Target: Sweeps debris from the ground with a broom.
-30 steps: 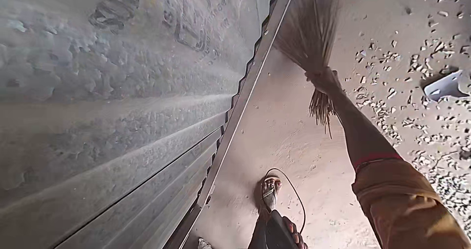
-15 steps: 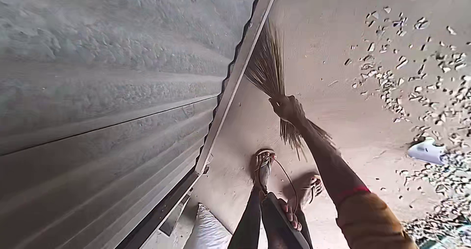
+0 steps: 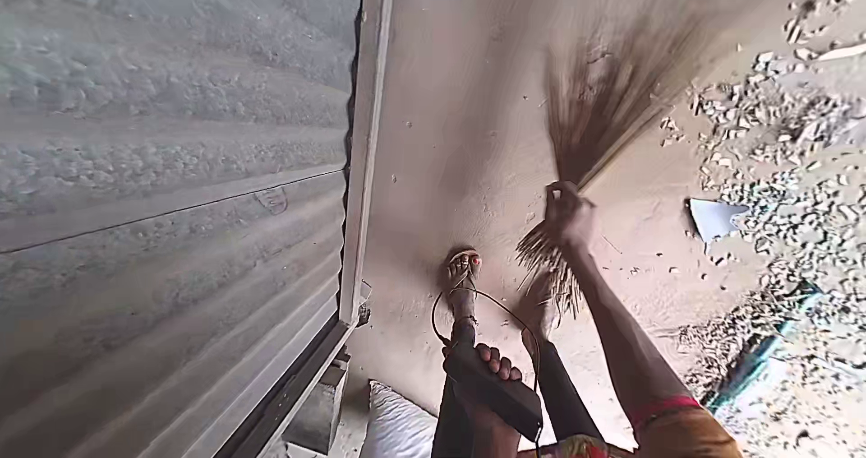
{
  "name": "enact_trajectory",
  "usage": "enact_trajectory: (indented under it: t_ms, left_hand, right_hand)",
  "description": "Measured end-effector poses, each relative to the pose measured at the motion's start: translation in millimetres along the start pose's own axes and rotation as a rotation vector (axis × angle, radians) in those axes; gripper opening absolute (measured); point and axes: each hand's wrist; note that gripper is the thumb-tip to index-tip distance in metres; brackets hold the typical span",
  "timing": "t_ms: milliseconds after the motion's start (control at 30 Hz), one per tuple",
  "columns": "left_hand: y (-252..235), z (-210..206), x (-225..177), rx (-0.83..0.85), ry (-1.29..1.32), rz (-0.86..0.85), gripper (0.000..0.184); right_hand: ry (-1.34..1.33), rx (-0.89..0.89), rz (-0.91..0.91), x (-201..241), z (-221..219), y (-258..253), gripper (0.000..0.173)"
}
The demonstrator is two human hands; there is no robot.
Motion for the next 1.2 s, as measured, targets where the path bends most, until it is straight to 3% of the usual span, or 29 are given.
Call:
enact_trajectory:
  t_ms: [100, 167, 267, 367, 433, 500, 567, 633, 667, 767, 833, 933, 1000, 1067, 1133, 1200]
  left_hand:
    - [-1.6, -11.2, 7.1, -0.153, -0.242, -0.097, 0.083]
    - [-0.1, -13.3, 11.4, -0.182, -0.323, -0.11, 0.082]
    - [1.6, -13.1, 10.3, -0.117, -0.365, -0.051, 0.083]
    - [6.7, -15.0, 6.6, -0.045, -0.369, 0.057, 0.08]
    - [7.5, -19.1, -2.0, -0.007, -0.391, 0.1, 0.081]
    - [6.6, -15.3, -13.1, 0.102, -0.356, 0.161, 0.08]
    - [8.8, -22.8, -18.3, 0.09, -0.355, 0.182, 0.082]
    - [10.3, -27.2, -25.4, 0.11, -0.379, 0.178, 0.083]
    - [10.3, -27.4, -30.0, 0.13, -0.411, 0.171, 0.082]
    - [1.3, -18.2, -45.5, 0.281, -0.49, 0.195, 0.082]
    - [-1.1, -15.7, -50.7, 0.296, -0.519, 0.221, 0.08]
    - [-0.7, -18.7, -48.9, 0.17, -0.694, 0.297, 0.085]
    - [11.4, -27.2, -28.8, 0.073, -1.006, 0.35, 0.081]
    - [22.2, -32.1, 2.1, 0.058, -1.36, 0.389, 0.067]
    - [33.7, -26.4, 19.9, 0.049, -1.458, 0.435, 0.067]
    - [38.4, -14.2, 21.1, 0.021, -1.463, 0.417, 0.072]
  right_hand:
    - [0.182, 0.55, 0.169, 45.6, -77.2, 12.8, 0.046]
    - [0.258, 0.671, 0.186, 34.6, -95.5, -3.7, 0.049]
    - [0.187, 0.4, 0.011, -41.7, -56.0, -42.4, 0.046]
    - [0.103, -0.009, -0.235, -140.1, 33.6, -53.4, 0.057]
    - [0.009, -0.267, -0.425, -180.0, 81.6, -47.6, 0.064]
    - [-0.063, -0.471, -0.529, -188.4, 106.9, -31.0, 0.06]
    - [-0.094, -0.515, -0.44, -160.1, 103.8, 0.6, 0.048]
    - [-0.102, -0.382, -0.184, -114.4, 64.0, 43.2, 0.034]
    - [-0.109, -0.221, -0.102, -88.9, 36.4, 66.3, 0.031]
    - [0.059, 0.448, -0.028, -34.5, -30.9, 121.5, 0.043]
    - [0.169, 0.66, -0.059, -49.5, -46.4, 134.8, 0.049]
    - [0.141, 0.435, -0.226, -138.6, -8.5, 123.6, 0.049]
    - [0.063, 0.251, -0.322, -186.9, 51.6, 109.9, 0.045]
    - [0.001, 0.097, -0.343, -224.5, 117.2, 98.7, 0.057]
    - [-0.013, -0.054, -0.338, -239.3, 149.2, 97.4, 0.065]
    - [-0.042, -0.065, -0.323, -218.1, 163.7, 113.2, 0.052]
Point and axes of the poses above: each hand's wrist, its own y-axis away from the middle knuckle, its own z-axis out of the back of the hand, x = y × z, and after that the axes turned 8 degrees about -y, right-handed
